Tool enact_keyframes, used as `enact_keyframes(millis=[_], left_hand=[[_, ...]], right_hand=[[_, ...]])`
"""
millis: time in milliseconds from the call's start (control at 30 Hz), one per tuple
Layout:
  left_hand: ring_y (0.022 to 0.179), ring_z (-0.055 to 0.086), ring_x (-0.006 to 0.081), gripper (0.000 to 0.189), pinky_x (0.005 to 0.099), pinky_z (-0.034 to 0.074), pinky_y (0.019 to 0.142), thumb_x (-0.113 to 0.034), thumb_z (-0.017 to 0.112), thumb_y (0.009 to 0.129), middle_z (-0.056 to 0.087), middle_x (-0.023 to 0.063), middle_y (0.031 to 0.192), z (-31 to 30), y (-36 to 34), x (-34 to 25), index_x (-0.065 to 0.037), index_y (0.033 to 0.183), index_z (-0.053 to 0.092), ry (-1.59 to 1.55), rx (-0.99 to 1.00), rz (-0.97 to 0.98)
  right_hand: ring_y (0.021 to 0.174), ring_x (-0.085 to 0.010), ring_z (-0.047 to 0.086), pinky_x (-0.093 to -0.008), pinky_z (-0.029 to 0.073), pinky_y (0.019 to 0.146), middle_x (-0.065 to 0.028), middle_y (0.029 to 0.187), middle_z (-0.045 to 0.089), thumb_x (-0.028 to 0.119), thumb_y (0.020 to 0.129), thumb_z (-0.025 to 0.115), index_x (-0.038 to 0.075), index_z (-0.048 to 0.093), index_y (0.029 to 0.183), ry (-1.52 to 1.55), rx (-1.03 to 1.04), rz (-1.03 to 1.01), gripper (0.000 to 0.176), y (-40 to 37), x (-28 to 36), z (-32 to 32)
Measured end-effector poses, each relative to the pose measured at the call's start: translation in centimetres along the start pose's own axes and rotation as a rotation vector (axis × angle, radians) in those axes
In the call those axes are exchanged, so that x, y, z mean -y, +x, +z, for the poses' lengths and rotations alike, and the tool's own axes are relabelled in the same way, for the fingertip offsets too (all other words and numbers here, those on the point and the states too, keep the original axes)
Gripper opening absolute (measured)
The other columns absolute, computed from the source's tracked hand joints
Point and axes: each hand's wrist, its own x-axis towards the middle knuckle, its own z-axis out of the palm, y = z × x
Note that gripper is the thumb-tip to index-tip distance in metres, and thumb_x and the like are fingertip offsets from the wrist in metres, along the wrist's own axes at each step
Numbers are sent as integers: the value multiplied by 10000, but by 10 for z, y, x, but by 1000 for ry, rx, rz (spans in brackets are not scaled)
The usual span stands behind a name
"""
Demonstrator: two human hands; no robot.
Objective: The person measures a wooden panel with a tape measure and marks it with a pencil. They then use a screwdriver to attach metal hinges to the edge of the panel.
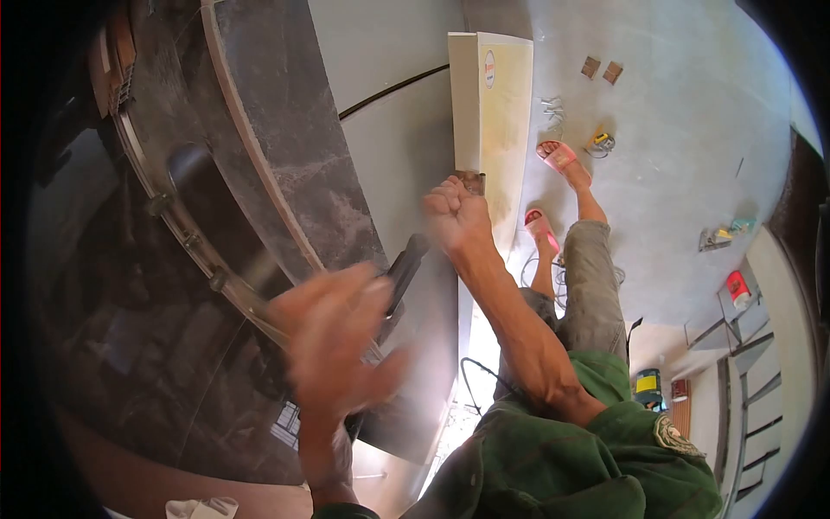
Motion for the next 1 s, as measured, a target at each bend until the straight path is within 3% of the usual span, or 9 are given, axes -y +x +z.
enact_keyframes(millis=[133,267,400,467,700,900,1000], left_hand=[[837,609,234,244,371,426,809,-131,688,761,642,88,948,-41,-13,-18,-25,975,637,-107,-99,-172],[836,608,231,257,368,433,797,-138,667,787,639,94,944,-11,-18,-20,-16,1008,619,-88,-83,-290],[834,607,229,270,364,440,785,-145,647,813,636,99,940,54,6,6,-7,1041,600,9,-41,-273],[834,606,228,277,362,443,779,-149,637,826,634,102,937,67,15,15,-3,1057,591,23,-38,-264],[831,604,224,302,355,456,758,-162,602,872,629,111,930,2,-19,-21,12,1114,558,-98,-100,-354],[828,603,221,324,350,466,740,-173,571,911,624,119,924,55,6,10,26,1163,530,40,-33,-306],[827,602,219,335,347,472,731,-179,556,931,622,123,921,55,12,17,32,1188,516,64,-29,-299]], right_hand=[[501,-99,290,-254,238,472,34,604,280,75,991,380,91,408,835,-76,22,-10,160,0,4,-3],[506,-103,289,-251,263,490,35,612,280,67,993,374,100,400,834,-176,138,-61,164,19,18,-29],[513,-102,298,-251,287,498,33,626,295,78,1001,368,113,389,826,-175,57,-120,179,10,7,-12],[520,-102,302,-251,292,498,33,631,295,83,1004,362,116,381,826,-119,110,-62,181,16,14,-21],[531,-108,276,-251,277,502,26,627,256,78,998,365,109,374,817,-144,97,-113,184,9,6,-14],[531,-109,272,-250,266,505,20,626,263,77,999,365,101,380,818,-50,91,-73,183,0,1,-5],[539,-111,286,-253,273,502,14,629,283,95,1000,379,103,382,815,-25,193,38,185,14,12,-21]])
